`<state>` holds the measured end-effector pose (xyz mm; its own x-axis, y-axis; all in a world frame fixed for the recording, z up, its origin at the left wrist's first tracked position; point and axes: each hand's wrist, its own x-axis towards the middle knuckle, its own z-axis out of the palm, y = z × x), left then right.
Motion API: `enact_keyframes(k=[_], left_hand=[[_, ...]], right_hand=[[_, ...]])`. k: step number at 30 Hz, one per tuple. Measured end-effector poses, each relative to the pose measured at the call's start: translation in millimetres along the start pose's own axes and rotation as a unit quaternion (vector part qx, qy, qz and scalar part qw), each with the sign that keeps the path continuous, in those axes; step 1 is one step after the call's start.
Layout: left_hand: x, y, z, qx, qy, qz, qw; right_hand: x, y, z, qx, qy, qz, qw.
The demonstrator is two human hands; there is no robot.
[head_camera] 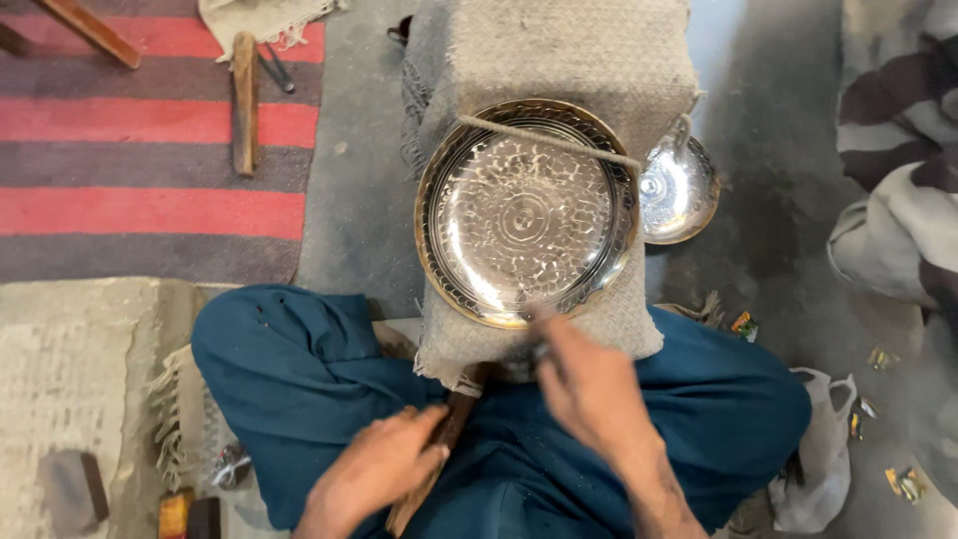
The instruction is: The person sits cross-legged with a brass tray resting on a cloth cushion on their lap. They hold a small punch against the tray's surface with one hand and strike it with a wooden mallet held in the other hand, repeatedly repositioning the punch to hammer a decorative pattern into the metal, then lift the tray at the end.
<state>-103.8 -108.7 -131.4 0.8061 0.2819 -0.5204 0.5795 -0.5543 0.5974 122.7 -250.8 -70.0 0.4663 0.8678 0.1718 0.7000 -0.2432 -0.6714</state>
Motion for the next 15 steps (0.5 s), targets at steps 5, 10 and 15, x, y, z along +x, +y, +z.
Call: enact_keyframes(k=[5,10,15], left_hand=[[12.3,0.6,-49.1,0.086,0.175,-0.045,0.980],[22.4,25.5,-80.3,-0.111,0.348,-0.005,0.931],[58.1,45.3,-81.8,-0.100,0.451,0.120,0.879]], right_hand=[[2.4,-14.1,5.9,0.120,0.020,0.046,0.992],[-2.4,-7.0,10.9,0.082,-0.007,0.026,0.996],[-16.3,24.8,14.0,0.160,0.125,0.173,0.964]])
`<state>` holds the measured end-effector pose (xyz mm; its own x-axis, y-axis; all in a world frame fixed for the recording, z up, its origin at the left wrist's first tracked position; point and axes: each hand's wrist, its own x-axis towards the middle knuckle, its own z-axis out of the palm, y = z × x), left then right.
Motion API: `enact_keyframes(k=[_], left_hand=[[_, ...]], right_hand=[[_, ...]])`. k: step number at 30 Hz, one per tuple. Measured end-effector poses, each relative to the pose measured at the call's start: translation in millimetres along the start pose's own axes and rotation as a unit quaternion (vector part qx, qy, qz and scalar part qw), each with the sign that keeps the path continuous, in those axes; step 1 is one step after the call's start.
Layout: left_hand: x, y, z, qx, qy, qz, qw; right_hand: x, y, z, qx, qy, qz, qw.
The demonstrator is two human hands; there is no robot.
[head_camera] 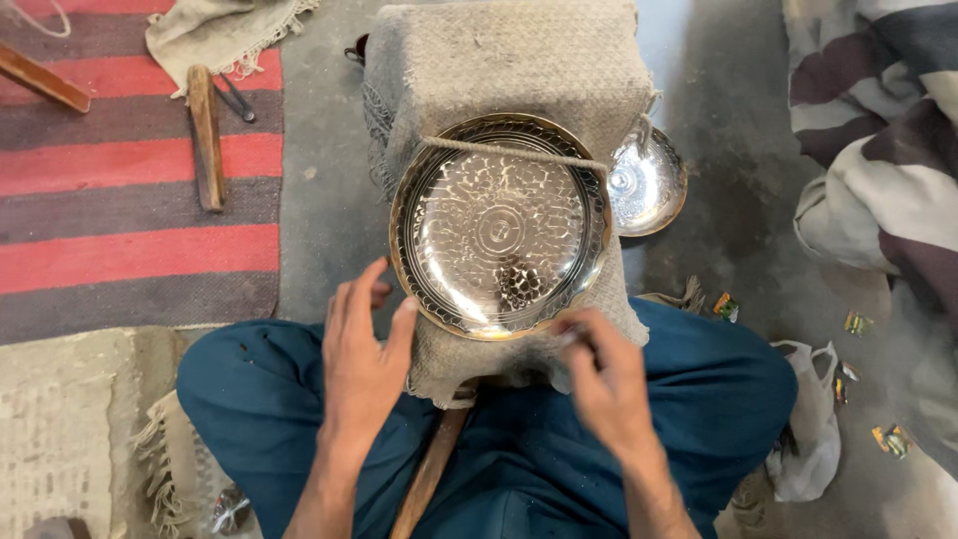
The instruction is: The person sits cross-legged with a brass tray resting on a cloth cushion on their lap. They hold a small punch against the tray's surface with one hand and strike it with a wooden mallet held in the other hand, repeatedly repositioning the punch to hammer a decorative pattern into the metal, then lift the tray at the end.
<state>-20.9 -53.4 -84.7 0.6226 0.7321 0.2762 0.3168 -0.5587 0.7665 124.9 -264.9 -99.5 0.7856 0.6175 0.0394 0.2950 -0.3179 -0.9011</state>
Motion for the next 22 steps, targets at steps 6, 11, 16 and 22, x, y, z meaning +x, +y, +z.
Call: enact_keyframes(k=[6,11,16,22], left_hand=[[9.9,-7.4,15.3,-0.037,0.004,0.027,0.999],[38.9,-12.6,6.5,-0.098,-0.043,-0.006,0.994],[70.8,-9.0,-6.2,-0.106,-0.080,0.046,0.990],[76.9,15.7,8.6,-0.008,0.020,0.060,0.998]], right_hand=[[24.8,27.7,-25.0,0.054,0.122,0.024,0.991],[71.9,28.8,-30.9,0.108,0.132,-0.059,0.984],[151.6,18.9,-38.9,0.174,0.165,-0.088,0.967],[258.1,-20.9,-51.5,0.199,0.081,-0.138,0.967]])
